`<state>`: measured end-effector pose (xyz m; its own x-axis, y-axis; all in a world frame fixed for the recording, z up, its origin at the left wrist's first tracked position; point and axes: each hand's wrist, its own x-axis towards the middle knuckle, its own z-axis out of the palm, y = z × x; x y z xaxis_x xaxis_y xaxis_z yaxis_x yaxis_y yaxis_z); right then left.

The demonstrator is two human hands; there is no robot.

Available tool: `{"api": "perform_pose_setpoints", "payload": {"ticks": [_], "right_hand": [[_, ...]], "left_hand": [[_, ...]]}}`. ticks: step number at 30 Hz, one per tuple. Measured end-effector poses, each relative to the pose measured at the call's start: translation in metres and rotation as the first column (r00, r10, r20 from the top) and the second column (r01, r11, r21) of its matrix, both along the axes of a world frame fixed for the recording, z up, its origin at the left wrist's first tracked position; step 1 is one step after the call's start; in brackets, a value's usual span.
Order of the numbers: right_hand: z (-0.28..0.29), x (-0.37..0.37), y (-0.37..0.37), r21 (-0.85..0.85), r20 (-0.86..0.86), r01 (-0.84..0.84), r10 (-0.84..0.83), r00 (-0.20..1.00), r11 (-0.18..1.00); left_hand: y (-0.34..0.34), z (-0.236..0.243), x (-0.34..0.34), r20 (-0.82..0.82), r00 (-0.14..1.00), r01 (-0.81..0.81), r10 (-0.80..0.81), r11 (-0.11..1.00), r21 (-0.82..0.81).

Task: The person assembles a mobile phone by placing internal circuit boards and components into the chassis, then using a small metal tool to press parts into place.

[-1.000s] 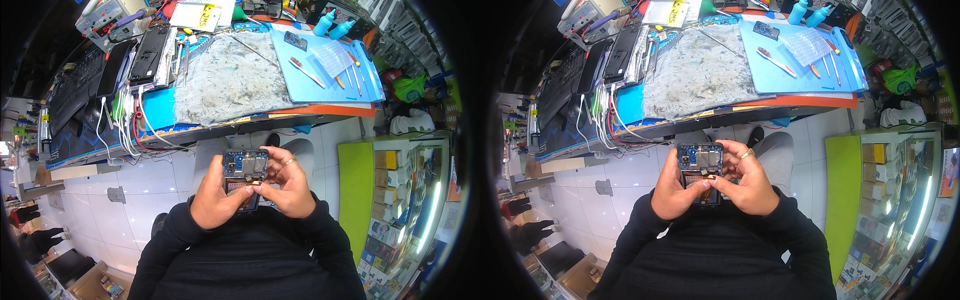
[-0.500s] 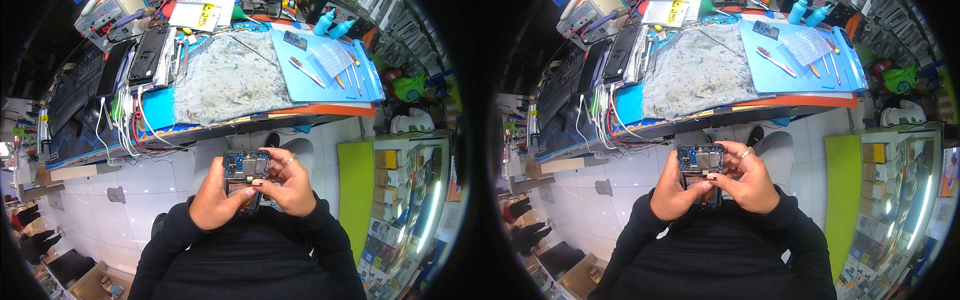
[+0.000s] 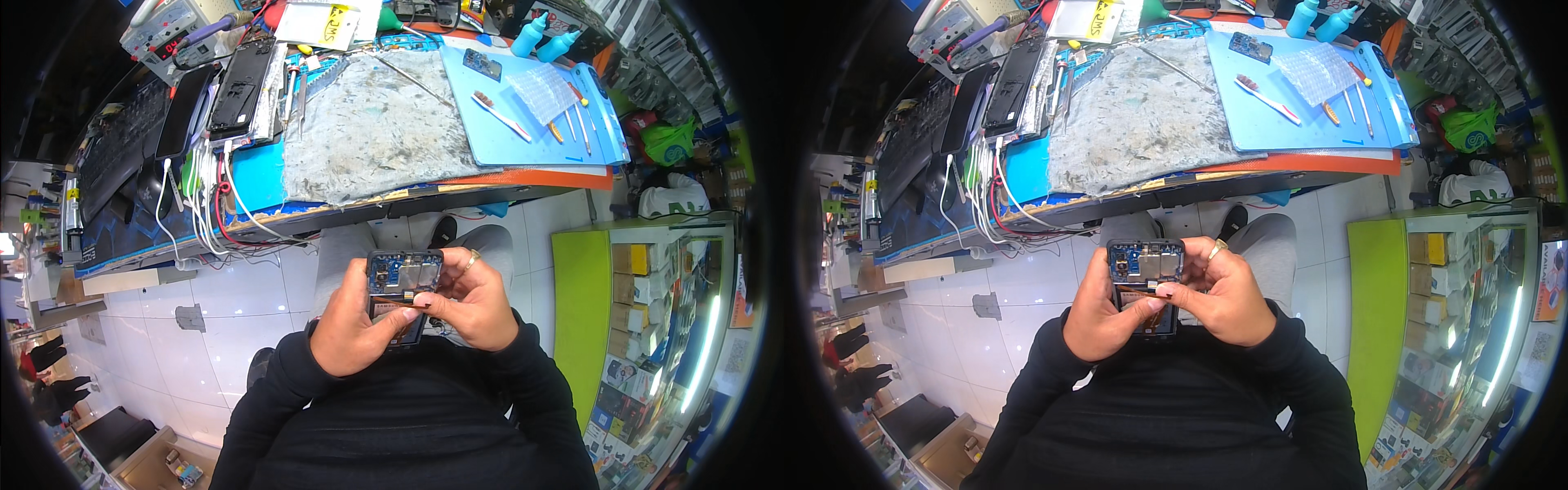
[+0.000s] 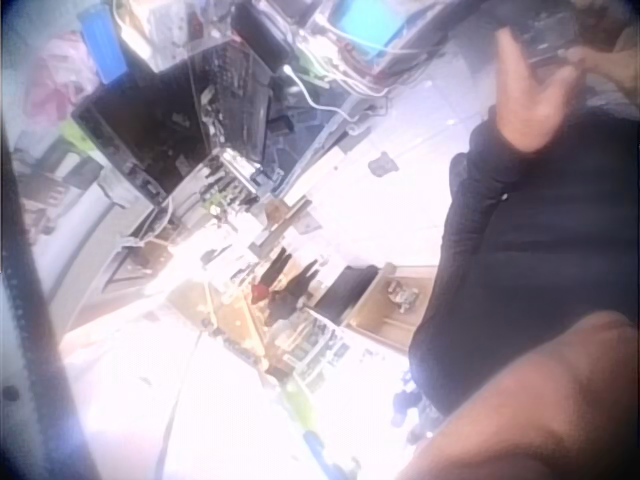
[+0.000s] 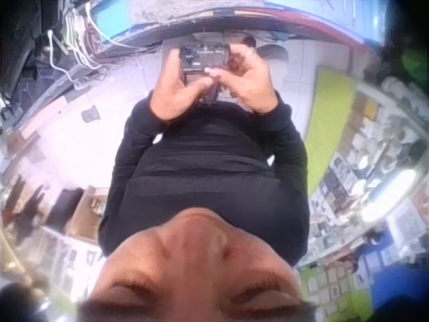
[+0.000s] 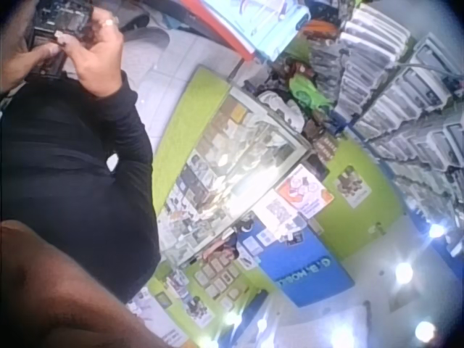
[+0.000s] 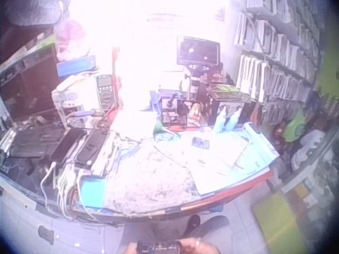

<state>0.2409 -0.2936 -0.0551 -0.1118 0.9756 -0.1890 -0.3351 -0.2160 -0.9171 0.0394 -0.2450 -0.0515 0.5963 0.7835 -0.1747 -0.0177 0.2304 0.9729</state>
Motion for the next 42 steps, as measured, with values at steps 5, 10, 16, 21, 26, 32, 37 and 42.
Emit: {"api": "perform_pose_setpoints", "payload": {"ticks": [5,10,16,21,26,32,37,42], "right_hand": [[-0.001,0.003,0.0,-0.024,-0.031,-0.01,0.01,0.999,1.0],[-0.001,0.003,0.0,-0.014,-0.034,-0.016,0.016,0.999,1.0],[0.0,0.003,-0.001,-0.035,-0.017,-0.024,0.023,1.0,0.999],[0.005,0.003,0.001,-0.063,-0.035,-0.024,0.022,0.999,0.998],[0.006,0.003,0.001,-0.073,-0.016,-0.017,0.015,1.0,0.997],[0.011,0.002,0.002,-0.028,0.11,-0.006,0.009,0.994,1.0],[0.01,0.003,0.002,0.097,0.313,-0.02,-0.012,0.95,0.995],[0.015,0.001,0.003,0.148,0.349,-0.006,-0.047,0.936,0.989]], "left_hand": [[-0.001,-0.006,0.0,-0.013,1.0,-0.007,0.008,0.996,0.088],[0.0,-0.001,0.001,0.023,1.0,-0.016,0.015,0.999,0.042],[0.0,0.001,0.0,-0.006,1.0,0.002,-0.002,1.0,0.006],[0.0,0.002,0.001,-0.006,1.0,0.008,-0.008,0.999,0.041],[0.0,0.001,0.0,-0.016,1.0,0.006,-0.005,0.999,0.034],[-0.003,0.002,-0.002,-0.042,0.999,-0.01,0.012,0.998,0.056],[-0.007,0.001,-0.002,-0.07,0.997,-0.017,0.028,0.989,0.147],[-0.007,-0.002,-0.002,-0.053,0.998,-0.018,0.028,0.985,0.17]]}}
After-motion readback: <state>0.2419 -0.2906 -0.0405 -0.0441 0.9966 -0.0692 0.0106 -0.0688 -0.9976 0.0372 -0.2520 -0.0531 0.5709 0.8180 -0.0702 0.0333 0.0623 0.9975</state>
